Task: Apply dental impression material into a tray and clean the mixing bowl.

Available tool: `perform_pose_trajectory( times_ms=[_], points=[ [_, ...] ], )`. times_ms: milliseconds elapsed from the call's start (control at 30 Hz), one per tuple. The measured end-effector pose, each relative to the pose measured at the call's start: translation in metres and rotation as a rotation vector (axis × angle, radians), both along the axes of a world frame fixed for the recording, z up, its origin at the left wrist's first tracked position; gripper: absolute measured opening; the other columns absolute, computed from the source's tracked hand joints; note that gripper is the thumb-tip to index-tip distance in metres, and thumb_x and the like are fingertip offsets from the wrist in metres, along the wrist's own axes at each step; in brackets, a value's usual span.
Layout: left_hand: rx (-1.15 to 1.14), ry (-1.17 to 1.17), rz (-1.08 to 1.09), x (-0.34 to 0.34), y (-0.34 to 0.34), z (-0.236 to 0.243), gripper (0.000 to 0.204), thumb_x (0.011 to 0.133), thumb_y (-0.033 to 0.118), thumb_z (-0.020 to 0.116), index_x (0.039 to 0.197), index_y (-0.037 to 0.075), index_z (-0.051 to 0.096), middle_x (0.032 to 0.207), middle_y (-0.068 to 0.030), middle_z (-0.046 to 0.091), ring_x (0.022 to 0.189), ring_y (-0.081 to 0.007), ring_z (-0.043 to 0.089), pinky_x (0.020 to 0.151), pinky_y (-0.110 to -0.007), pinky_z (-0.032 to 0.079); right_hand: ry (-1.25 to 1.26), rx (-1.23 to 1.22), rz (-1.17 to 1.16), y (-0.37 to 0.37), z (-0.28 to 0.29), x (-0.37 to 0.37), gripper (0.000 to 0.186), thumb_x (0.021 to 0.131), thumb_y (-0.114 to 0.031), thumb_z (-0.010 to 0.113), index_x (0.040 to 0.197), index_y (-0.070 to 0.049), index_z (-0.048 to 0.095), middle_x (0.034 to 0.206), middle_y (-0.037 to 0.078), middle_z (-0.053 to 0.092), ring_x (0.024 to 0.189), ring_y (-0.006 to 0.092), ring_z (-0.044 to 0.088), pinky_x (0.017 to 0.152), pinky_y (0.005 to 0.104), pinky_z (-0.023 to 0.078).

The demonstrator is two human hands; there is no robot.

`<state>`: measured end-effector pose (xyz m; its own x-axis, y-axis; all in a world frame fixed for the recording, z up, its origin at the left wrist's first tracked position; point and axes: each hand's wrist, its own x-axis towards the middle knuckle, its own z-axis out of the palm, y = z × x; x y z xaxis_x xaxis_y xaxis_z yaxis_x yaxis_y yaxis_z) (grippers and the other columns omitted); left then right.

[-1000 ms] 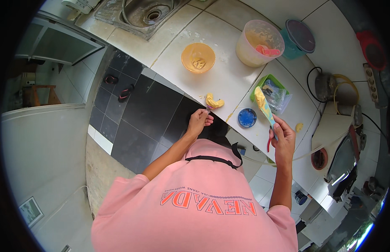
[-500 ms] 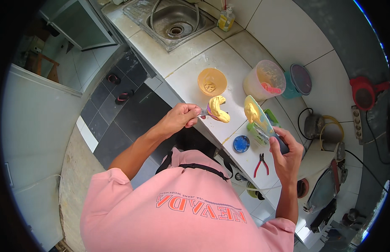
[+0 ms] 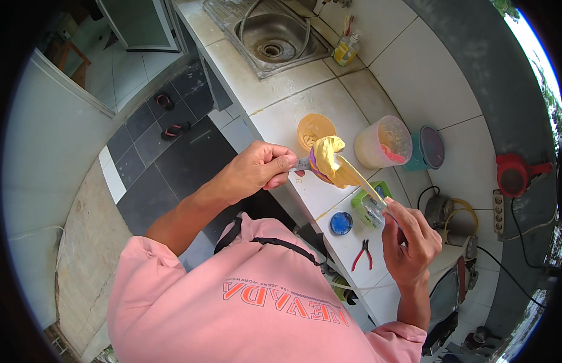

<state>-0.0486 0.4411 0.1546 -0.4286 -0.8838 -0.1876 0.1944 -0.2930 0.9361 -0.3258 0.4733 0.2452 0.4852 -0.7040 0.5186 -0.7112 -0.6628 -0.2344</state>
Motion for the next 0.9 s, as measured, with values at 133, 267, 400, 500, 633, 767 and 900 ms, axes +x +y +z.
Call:
perform_pose_trajectory(
  times_ms=[133,267,400,500,633,767,900],
  points=[
    [0.017,0.006,0.015,0.002,0.002,0.003,0.029,0.1,0.024,0.05,0.084,0.002,0.06,0.055,0.0067,0.04,0.051,-0.0018,0.034,0.048,-0.018,0.029,0.025,-0.008,0.002,0.003,0.002,0.004,0.032,0.07,0.006,0.071,0.101,-0.003,0.07,0.071,0.009,0.066,0.052,0.0137,0.059,0.046,0.0227,0.042],
    [0.012,-0.004,0.005,0.002,0.004,0.004,0.029,0.1,0.024,0.05,0.08,0.003,0.058,0.055,0.0064,0.04,0.05,-0.0025,0.033,0.048,-0.018,0.028,0.017,-0.03,0.013,0.003,0.003,0.006,0.034,0.069,0.007,0.071,0.101,-0.001,0.069,0.069,0.009,0.066,0.052,0.014,0.059,0.045,0.0226,0.042],
    [0.024,0.023,0.004,0.005,0.003,-0.001,0.028,0.099,0.023,0.05,0.081,0.003,0.058,0.055,0.0065,0.04,0.05,-0.0023,0.033,0.047,-0.018,0.028,0.009,-0.043,0.033,0.002,0.003,0.009,0.035,0.068,0.008,0.071,0.102,-0.001,0.069,0.068,0.009,0.065,0.052,0.0134,0.059,0.044,0.0226,0.041],
    [0.027,0.004,0.003,0.0,0.003,0.001,0.028,0.099,0.024,0.051,0.082,0.003,0.058,0.055,0.0067,0.04,0.05,-0.0021,0.033,0.047,-0.018,0.028,-0.056,-0.107,0.067,0.001,0.001,0.001,0.032,0.071,0.007,0.07,0.102,0.0,0.068,0.07,0.009,0.066,0.051,0.0125,0.057,0.043,0.0225,0.039],
    [0.083,0.085,-0.008,0.007,0.002,0.003,0.029,0.099,0.025,0.052,0.087,0.0,0.06,0.055,0.0071,0.039,0.05,-0.0017,0.033,0.047,-0.018,0.028,-0.094,0.028,-0.021,-0.001,0.025,-0.007,0.027,0.076,0.005,0.069,0.102,0.0,0.069,0.075,0.011,0.066,0.054,0.0115,0.054,0.043,0.0224,0.037],
    [0.142,0.157,-0.04,0.01,0.001,0.005,0.03,0.099,0.024,0.053,0.091,-0.003,0.061,0.056,0.007,0.04,0.049,-0.0004,0.033,0.047,-0.017,0.029,-0.073,0.035,-0.072,0.003,0.027,-0.016,0.029,0.074,0.006,0.069,0.102,-0.003,0.071,0.076,0.01,0.063,0.056,0.0107,0.052,0.043,0.0227,0.037],
    [0.177,0.194,-0.054,0.009,0.001,0.008,0.03,0.099,0.023,0.052,0.092,-0.004,0.061,0.055,0.0072,0.041,0.048,0.0001,0.032,0.047,-0.017,0.029,-0.13,0.01,-0.07,0.007,0.019,-0.019,0.035,0.07,0.008,0.069,0.102,-0.006,0.072,0.076,0.008,0.061,0.055,0.0106,0.052,0.044,0.0225,0.038]
  ],
)
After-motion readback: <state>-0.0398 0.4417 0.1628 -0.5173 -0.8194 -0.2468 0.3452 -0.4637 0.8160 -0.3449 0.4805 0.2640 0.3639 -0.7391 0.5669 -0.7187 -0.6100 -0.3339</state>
